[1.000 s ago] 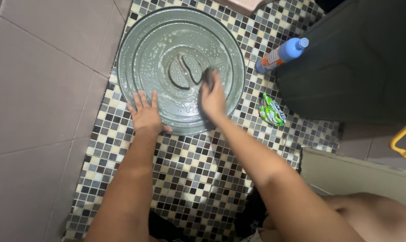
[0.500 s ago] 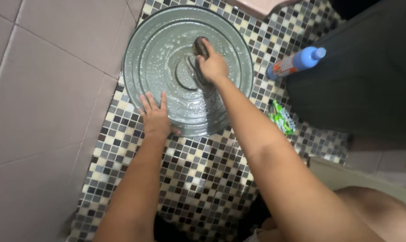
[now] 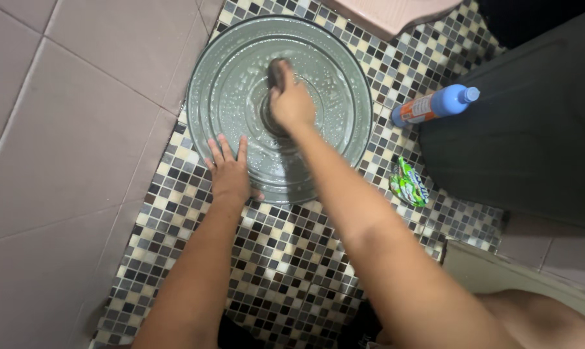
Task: The person scrubs a large, round, translucent plastic lid with a dark sponge while sitting on the floor. After scrubbing, the person uses a light green plastic scoop to pour water from a bucket onto the lid to rinse it.
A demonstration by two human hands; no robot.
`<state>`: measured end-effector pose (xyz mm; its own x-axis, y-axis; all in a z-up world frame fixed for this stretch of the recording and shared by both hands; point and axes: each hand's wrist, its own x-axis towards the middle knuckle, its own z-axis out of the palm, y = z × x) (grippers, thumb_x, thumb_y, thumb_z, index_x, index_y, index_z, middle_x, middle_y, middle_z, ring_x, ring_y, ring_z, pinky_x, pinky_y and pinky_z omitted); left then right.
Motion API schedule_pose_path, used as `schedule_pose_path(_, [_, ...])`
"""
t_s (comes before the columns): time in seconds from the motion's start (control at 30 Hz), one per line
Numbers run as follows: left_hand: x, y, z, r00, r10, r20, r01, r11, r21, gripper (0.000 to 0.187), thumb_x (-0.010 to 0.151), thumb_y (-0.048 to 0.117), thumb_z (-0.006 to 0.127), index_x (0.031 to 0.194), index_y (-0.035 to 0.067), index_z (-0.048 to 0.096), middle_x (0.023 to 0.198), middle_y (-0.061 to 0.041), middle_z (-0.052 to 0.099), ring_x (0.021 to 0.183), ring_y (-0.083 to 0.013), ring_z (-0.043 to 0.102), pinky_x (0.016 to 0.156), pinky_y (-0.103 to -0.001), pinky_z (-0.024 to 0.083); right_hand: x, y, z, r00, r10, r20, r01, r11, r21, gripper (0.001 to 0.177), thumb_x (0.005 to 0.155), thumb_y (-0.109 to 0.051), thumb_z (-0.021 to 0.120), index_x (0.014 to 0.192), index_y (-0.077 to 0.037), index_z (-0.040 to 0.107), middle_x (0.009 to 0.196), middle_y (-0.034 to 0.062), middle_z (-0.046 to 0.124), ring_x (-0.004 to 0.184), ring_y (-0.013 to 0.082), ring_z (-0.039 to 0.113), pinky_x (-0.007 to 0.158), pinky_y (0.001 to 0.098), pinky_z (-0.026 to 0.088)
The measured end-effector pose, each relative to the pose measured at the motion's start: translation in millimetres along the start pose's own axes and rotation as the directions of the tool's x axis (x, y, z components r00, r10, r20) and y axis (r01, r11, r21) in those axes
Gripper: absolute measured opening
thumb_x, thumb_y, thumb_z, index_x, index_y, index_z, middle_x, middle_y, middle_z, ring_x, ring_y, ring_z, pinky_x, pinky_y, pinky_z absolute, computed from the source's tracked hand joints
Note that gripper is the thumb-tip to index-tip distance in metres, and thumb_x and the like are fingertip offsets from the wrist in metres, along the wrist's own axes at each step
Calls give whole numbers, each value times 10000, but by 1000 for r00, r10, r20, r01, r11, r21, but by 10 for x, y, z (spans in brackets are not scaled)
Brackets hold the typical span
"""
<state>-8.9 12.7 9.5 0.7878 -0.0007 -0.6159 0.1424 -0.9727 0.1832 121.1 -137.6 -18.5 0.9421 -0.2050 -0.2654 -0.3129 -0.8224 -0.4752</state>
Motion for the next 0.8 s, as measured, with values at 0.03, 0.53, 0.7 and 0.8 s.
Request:
schedule_pose_path(0.03, [-20,-2,-2,1000,2,5,-2,1000,-2,1550,466,392,1039,1656,248,56,1691,-264,-11,1559,-447,-37,1250,-575,145,-155,-27,59,1000,-9,15,10,998,-58,674,945,-355,641,1548,-374,341,1340,251,577,1143,451,632,964,529,507])
schedule_pose_path(0.53, [6,-2,91,998,33,-49,-36,998,-51,1517,449,344,1038,1649,255,113,1695,-261,-9,1561,-453,-50,1240,-612,142,-448,909,132,977,8,-211,62,945,321,672,979,-277,598,1587,-182,327,1365,275,622,1221,454,634,1045,491,507])
schedule_pose_path(0.7, [15,12,70,999,30,-23,-30,999,-24,1534,450,358,1042,1648,270,88,1687,-275,-27,1555,-469,-54,1237,-619,147,-487,769,27,976,25,-216,28,970,241,688,955,-282,620,1578,-233,333,1322,260,626,1191,456,629,993,509,506])
schedule_pose_path(0.8, [2,50,55,1000,15,7,-15,1000,1,1534,465,364,1042,1648,276,69,1684,-290,-34,1551,-480,-49,1237,-622,149,-106,561,-120,996,76,-48,-72,994,78,662,982,-336,607,1580,-290,327,1300,239,614,1141,456,641,980,531,503])
